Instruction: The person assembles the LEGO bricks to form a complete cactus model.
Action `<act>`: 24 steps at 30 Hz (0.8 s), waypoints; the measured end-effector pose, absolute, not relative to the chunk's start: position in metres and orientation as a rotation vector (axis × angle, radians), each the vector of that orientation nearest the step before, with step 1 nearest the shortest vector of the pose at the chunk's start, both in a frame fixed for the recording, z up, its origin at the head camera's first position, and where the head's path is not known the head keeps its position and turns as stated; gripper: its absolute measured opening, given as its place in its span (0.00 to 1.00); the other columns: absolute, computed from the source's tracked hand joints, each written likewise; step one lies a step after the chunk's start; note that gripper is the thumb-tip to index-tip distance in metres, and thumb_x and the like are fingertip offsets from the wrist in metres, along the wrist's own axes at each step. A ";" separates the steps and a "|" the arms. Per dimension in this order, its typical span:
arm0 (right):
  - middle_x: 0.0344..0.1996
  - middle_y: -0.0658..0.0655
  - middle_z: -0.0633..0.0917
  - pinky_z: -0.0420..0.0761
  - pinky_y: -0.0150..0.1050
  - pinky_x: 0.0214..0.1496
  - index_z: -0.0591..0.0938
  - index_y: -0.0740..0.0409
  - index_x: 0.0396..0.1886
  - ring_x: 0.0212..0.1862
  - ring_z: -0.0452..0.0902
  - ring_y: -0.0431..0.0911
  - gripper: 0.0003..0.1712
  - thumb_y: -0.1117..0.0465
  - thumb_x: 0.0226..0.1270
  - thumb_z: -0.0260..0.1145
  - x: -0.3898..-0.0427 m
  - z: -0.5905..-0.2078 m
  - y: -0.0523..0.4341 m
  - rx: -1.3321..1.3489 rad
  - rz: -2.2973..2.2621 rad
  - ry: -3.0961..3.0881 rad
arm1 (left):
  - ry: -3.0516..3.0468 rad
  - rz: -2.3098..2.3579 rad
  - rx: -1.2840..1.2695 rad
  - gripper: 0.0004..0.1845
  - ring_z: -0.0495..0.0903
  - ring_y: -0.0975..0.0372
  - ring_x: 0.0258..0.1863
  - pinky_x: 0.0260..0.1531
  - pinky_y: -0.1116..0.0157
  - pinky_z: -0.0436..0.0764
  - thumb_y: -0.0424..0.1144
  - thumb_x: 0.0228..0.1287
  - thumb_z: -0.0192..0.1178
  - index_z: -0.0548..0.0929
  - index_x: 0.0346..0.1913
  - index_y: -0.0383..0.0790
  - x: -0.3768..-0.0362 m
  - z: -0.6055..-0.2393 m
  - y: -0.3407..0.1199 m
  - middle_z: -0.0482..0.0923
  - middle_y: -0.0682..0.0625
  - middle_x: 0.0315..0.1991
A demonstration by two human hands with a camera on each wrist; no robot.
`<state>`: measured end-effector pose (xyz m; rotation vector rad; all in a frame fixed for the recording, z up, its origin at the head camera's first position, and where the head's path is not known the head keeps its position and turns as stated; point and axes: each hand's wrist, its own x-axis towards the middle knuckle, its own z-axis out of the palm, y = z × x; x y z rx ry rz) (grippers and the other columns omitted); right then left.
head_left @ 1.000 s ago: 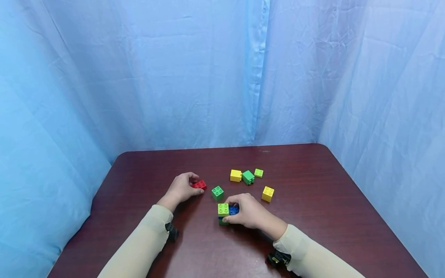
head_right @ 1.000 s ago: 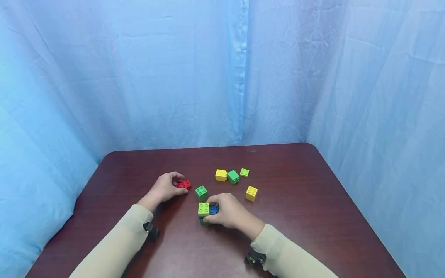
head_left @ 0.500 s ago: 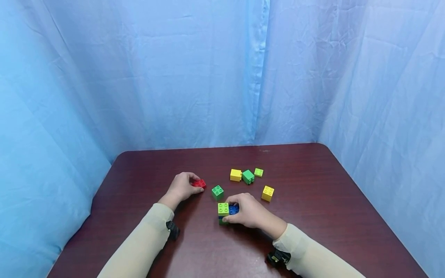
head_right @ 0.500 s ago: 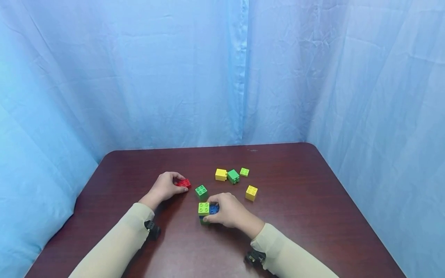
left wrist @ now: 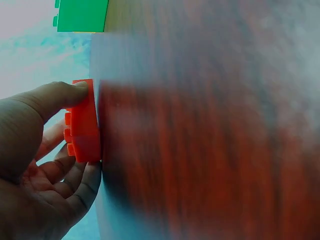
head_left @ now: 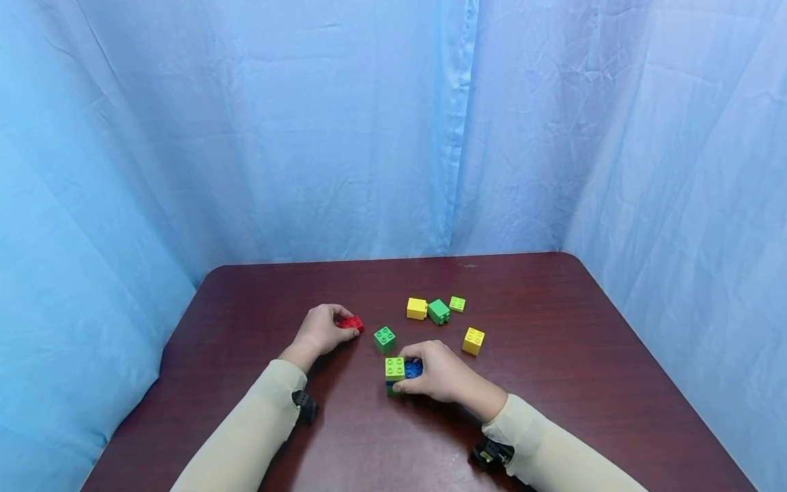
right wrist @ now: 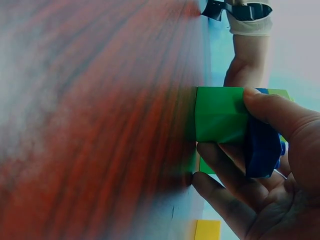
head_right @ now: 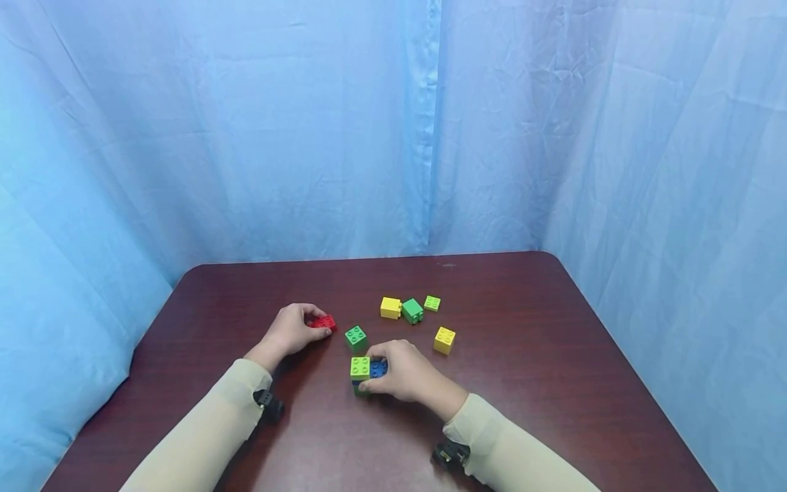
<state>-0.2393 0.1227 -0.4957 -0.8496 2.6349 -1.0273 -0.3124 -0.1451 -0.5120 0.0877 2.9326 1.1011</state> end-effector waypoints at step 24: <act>0.28 0.40 0.81 0.78 0.34 0.30 0.80 0.39 0.34 0.30 0.76 0.37 0.19 0.37 0.49 0.74 -0.239 -0.498 0.125 -0.872 -1.040 2.634 | 2.917 1.248 0.179 0.17 0.76 0.61 0.36 0.37 0.62 0.79 0.49 0.52 0.74 0.84 0.44 0.52 -0.290 -0.496 -0.144 0.78 0.56 0.37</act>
